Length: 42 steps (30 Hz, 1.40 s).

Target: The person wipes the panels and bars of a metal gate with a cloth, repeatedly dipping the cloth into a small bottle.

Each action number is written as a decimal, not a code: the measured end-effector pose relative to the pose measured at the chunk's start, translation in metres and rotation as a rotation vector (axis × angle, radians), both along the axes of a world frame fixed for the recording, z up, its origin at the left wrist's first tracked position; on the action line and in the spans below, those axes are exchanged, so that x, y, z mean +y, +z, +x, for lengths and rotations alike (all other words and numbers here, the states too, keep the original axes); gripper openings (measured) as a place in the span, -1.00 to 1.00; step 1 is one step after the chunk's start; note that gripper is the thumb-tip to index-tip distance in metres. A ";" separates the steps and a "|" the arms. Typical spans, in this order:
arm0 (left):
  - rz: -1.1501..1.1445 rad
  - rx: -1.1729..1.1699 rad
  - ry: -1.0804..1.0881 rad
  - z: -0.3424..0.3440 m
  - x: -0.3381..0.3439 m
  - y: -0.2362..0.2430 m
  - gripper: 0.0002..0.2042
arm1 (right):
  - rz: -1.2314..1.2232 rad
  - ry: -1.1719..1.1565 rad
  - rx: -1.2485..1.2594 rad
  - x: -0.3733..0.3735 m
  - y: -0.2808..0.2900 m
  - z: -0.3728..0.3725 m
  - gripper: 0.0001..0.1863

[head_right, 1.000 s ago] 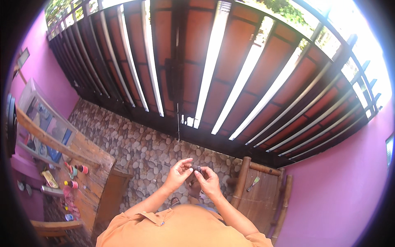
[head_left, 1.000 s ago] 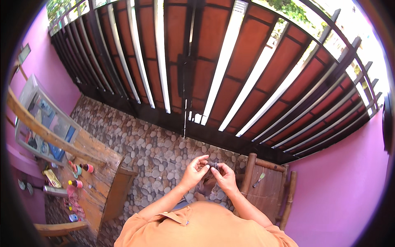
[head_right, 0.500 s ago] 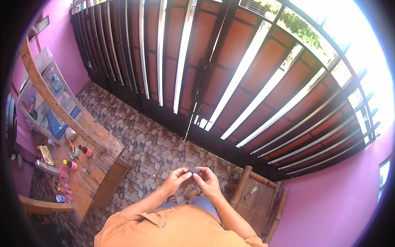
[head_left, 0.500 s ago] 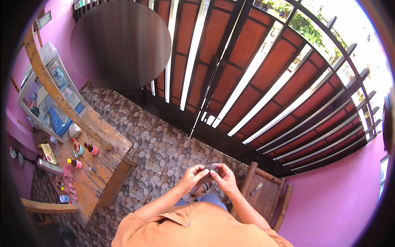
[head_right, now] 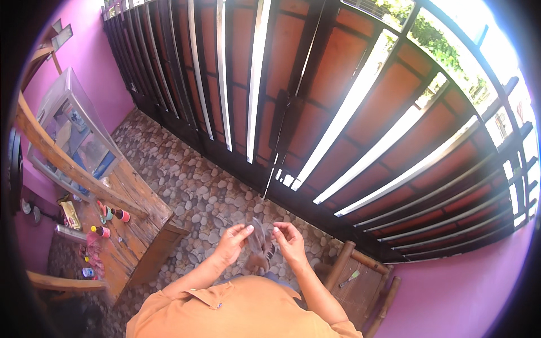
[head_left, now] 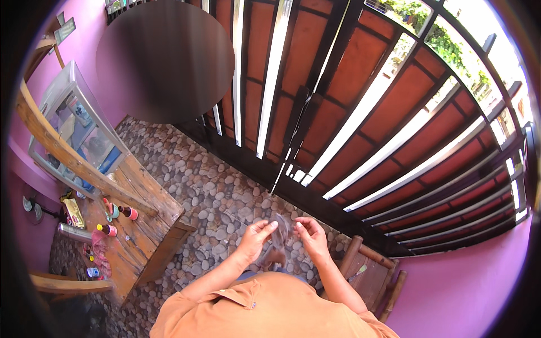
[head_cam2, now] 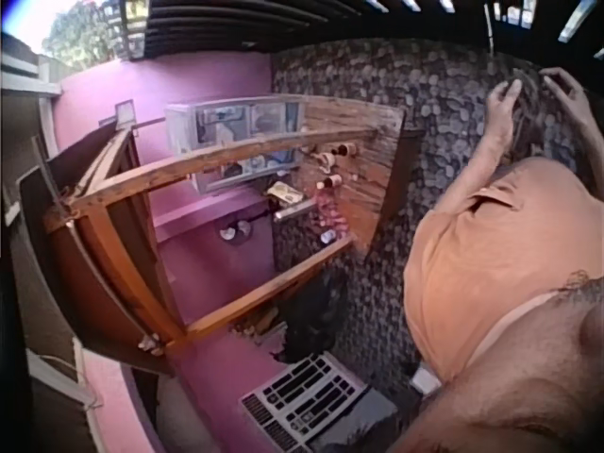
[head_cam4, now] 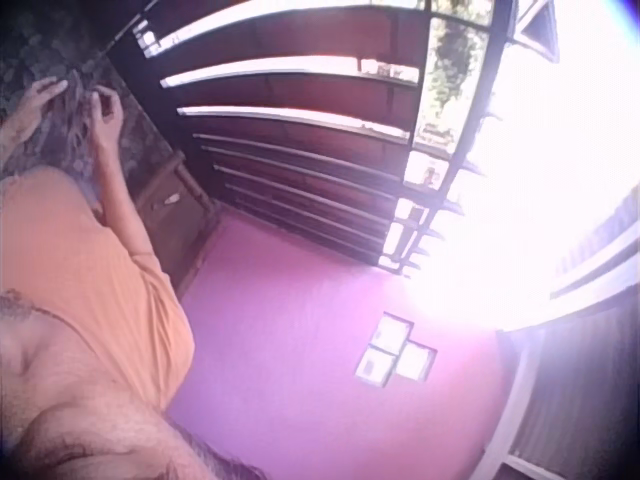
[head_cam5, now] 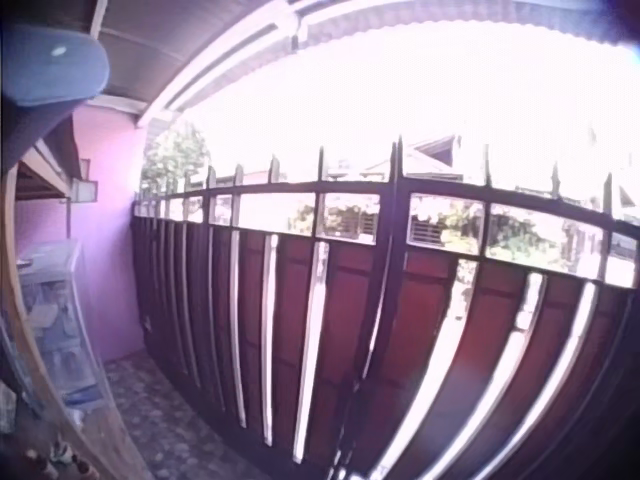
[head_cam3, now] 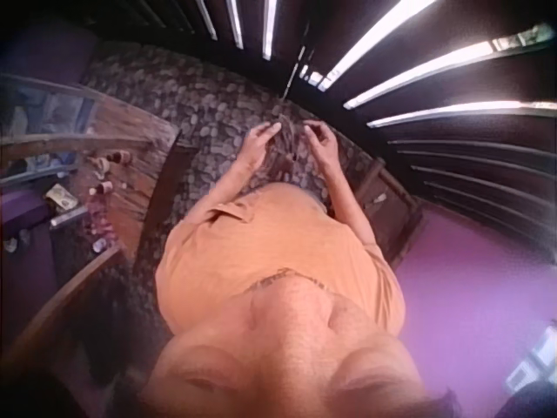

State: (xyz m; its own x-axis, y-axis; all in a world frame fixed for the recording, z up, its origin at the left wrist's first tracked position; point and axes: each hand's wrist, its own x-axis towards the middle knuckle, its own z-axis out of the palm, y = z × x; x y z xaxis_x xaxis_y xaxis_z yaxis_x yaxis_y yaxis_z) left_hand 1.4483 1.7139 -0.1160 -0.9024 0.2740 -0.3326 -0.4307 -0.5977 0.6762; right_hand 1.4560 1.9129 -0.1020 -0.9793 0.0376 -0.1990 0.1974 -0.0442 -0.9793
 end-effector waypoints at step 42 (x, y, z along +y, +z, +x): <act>-0.814 0.821 0.484 -0.424 0.083 0.100 -0.46 | 0.165 -0.184 -0.234 0.086 -0.011 -0.198 -0.79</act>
